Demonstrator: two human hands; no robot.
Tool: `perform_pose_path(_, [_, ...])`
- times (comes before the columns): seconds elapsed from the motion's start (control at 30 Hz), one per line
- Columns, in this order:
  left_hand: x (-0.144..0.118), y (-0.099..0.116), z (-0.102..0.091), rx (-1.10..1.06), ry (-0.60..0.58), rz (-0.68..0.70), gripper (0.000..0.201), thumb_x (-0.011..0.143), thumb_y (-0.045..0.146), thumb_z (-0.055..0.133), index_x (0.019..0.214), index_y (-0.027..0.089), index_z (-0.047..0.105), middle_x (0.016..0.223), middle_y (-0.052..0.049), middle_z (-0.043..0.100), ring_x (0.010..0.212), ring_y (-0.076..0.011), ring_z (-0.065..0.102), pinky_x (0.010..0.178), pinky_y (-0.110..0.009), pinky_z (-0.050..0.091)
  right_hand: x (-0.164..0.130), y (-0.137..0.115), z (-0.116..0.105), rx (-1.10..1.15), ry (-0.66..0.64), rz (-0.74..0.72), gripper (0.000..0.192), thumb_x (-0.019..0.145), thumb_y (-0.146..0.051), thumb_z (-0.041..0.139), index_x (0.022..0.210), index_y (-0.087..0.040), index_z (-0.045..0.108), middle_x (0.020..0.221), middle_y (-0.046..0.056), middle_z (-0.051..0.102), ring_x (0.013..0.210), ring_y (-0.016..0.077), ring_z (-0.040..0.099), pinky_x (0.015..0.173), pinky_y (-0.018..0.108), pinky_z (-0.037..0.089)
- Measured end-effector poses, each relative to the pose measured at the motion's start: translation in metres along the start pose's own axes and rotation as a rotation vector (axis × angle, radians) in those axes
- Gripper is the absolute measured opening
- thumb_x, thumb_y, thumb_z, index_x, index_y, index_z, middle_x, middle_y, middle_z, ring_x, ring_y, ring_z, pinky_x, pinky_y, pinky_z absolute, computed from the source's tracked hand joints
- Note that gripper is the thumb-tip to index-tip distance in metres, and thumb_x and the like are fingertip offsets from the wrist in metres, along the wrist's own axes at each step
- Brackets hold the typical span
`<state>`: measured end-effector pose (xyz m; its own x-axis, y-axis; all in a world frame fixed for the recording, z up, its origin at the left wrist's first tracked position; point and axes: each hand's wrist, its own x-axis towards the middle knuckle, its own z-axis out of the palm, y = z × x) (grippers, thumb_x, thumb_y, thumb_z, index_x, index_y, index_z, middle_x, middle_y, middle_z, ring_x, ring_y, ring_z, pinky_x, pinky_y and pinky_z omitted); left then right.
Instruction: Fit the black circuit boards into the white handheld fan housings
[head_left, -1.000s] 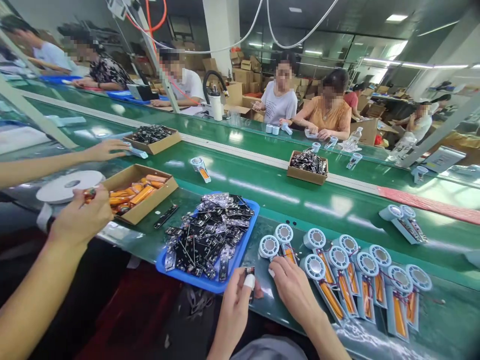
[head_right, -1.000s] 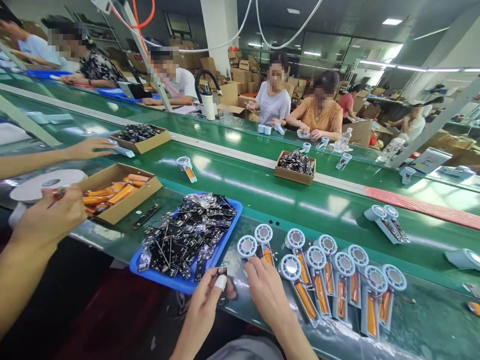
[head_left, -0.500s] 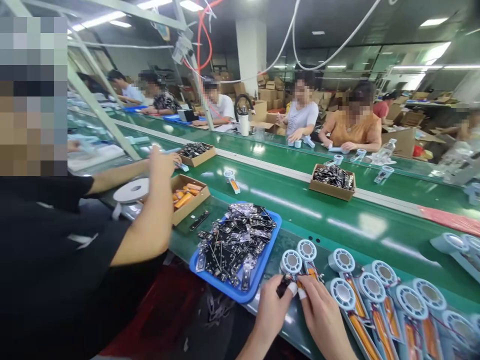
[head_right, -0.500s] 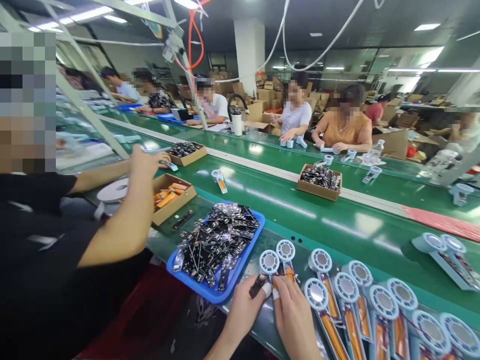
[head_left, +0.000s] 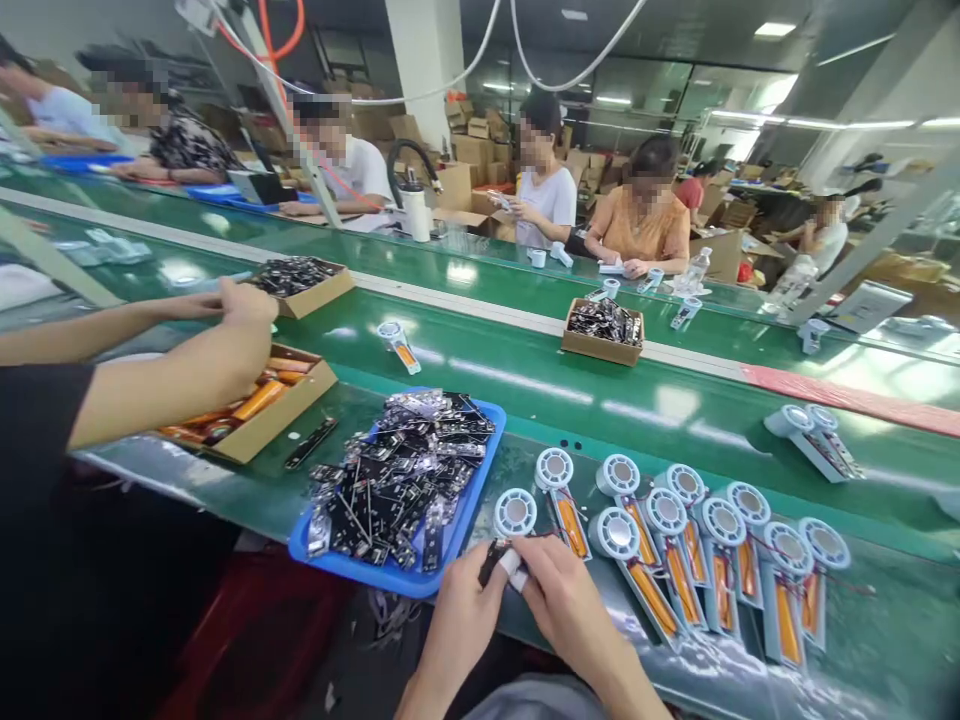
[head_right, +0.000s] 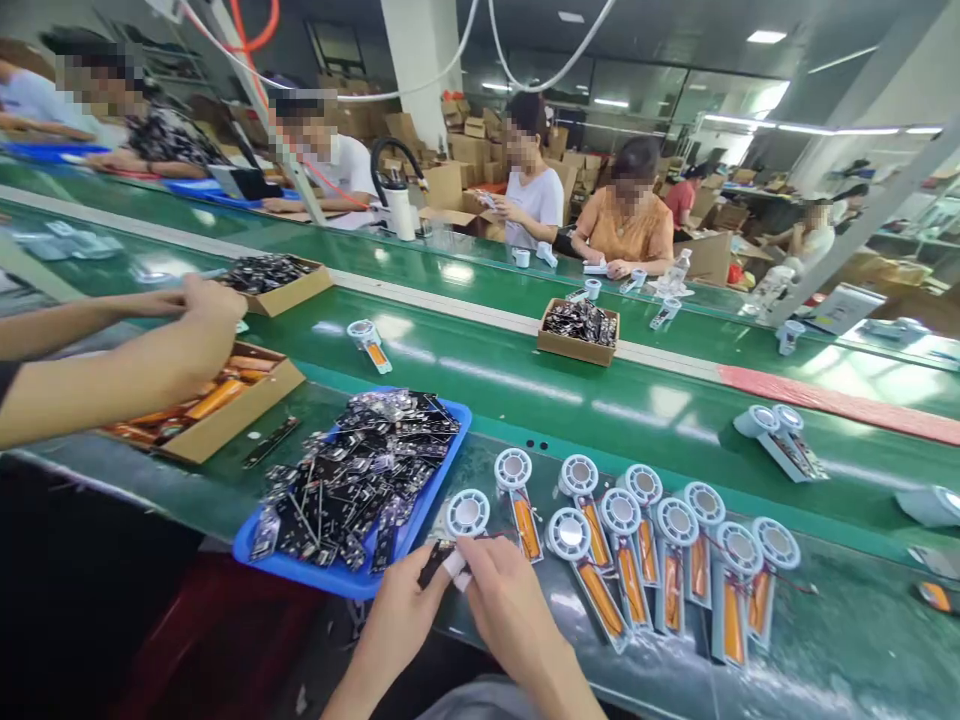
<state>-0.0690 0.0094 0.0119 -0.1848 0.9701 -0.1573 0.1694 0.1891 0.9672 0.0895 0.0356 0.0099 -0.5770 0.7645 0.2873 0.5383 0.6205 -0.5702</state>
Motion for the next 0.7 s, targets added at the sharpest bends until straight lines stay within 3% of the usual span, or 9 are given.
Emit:
perform_pose_path(0.1, [-0.004, -0.002, -0.003, -0.006, 0.026, 0.008, 0.030, 0.077, 0.052, 0.066, 0.073, 0.022, 0.067, 0.077, -0.006, 0.068, 0.079, -0.0242, 0.059, 0.071, -0.031, 0.046, -0.007, 0.003, 0.003, 0.040, 0.079, 0.012, 0.050, 0.093, 0.000, 0.040, 0.136, -0.022, 0.054, 0.103, 0.009, 0.072, 0.088, 0.0232, 0.069, 0.077, 0.036, 0.061])
perform_pose_path(0.23, [-0.004, -0.013, -0.004, -0.083, -0.052, -0.103, 0.040, 0.079, 0.058, 0.064, 0.064, 0.022, 0.059, 0.048, 0.004, 0.050, 0.049, -0.0160, 0.046, 0.050, -0.026, 0.037, -0.015, 0.007, 0.003, 0.001, 0.177, -0.005, 0.055, 0.089, 0.003, 0.036, 0.135, -0.022, 0.053, 0.111, 0.011, 0.071, 0.095, 0.0229, 0.069, 0.081, 0.035, 0.059])
perform_pose_path(0.3, [-0.004, -0.017, -0.005, -0.137, -0.100, -0.159, 0.044, 0.080, 0.061, 0.063, 0.064, 0.020, 0.060, 0.043, 0.007, 0.043, 0.043, -0.0126, 0.039, 0.046, -0.024, 0.033, -0.016, 0.006, 0.001, -0.011, 0.174, -0.016, 0.052, 0.088, 0.003, 0.036, 0.129, -0.020, 0.057, 0.109, 0.011, 0.070, 0.093, 0.0227, 0.068, 0.079, 0.035, 0.059])
perform_pose_path(0.57, [-0.008, -0.015, -0.008, -0.279, -0.133, -0.246, 0.047, 0.073, 0.062, 0.073, 0.066, 0.017, 0.063, 0.052, 0.004, 0.053, 0.050, -0.0108, 0.044, 0.049, -0.022, 0.037, 0.000, -0.012, -0.015, 0.083, 0.027, -0.082, 0.035, 0.092, -0.005, 0.049, 0.120, -0.020, 0.062, 0.116, 0.009, 0.069, 0.095, 0.0223, 0.062, 0.083, 0.036, 0.054])
perform_pose_path(0.7, [-0.009, -0.017, -0.009, -0.306, -0.105, -0.271, 0.049, 0.068, 0.064, 0.077, 0.065, 0.017, 0.063, 0.052, 0.005, 0.051, 0.050, -0.0106, 0.043, 0.048, -0.022, 0.037, -0.001, -0.011, -0.005, -0.016, 0.097, -0.108, 0.025, 0.100, -0.009, 0.044, 0.111, -0.019, 0.064, 0.106, 0.009, 0.067, 0.089, 0.0201, 0.060, 0.076, 0.031, 0.053])
